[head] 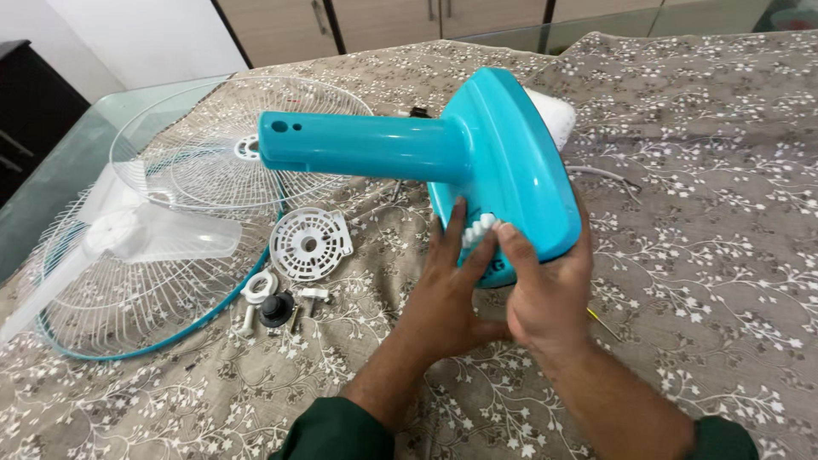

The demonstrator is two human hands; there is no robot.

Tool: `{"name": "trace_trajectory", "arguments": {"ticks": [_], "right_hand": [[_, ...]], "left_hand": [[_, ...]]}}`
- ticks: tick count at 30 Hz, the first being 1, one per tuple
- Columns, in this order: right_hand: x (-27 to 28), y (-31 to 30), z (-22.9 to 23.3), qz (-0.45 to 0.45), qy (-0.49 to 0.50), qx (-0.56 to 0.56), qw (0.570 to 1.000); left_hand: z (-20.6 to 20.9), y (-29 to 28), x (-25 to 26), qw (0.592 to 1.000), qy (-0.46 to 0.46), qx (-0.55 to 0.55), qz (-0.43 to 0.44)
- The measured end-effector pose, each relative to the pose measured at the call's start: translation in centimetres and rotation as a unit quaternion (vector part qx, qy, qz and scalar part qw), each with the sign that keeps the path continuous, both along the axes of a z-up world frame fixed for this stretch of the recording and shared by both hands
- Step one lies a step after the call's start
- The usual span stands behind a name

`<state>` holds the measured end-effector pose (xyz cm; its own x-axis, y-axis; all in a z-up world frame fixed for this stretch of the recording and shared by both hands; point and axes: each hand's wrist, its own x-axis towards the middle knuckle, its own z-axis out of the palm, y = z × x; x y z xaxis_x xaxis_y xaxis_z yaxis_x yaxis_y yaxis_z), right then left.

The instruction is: The person removes the white motor housing from the fan motor, then uses a yellow screwdriver to remove screws from the black backplate of the blue fan base. The backplate is removed to expose internal wiring and a capacitor. The person continues to loosen screws on the internal components.

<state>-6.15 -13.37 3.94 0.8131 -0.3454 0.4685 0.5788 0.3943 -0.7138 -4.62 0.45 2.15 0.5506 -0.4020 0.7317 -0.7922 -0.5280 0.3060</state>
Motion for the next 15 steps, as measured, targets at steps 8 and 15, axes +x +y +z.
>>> {"name": "trace_trajectory", "arguments": {"ticks": [8,15], "right_hand": [[1.4,2.0,0.2,0.224,0.026,-0.180,0.957],[8.7,-2.9,-1.4,-0.141,0.132,-0.642,0.742]], "left_hand": [[-1.9,1.9,1.5,0.976,-0.022,-0.197,0.092],[-1.9,6.0,3.7,0.955,-0.081,-0.263,0.108]]}}
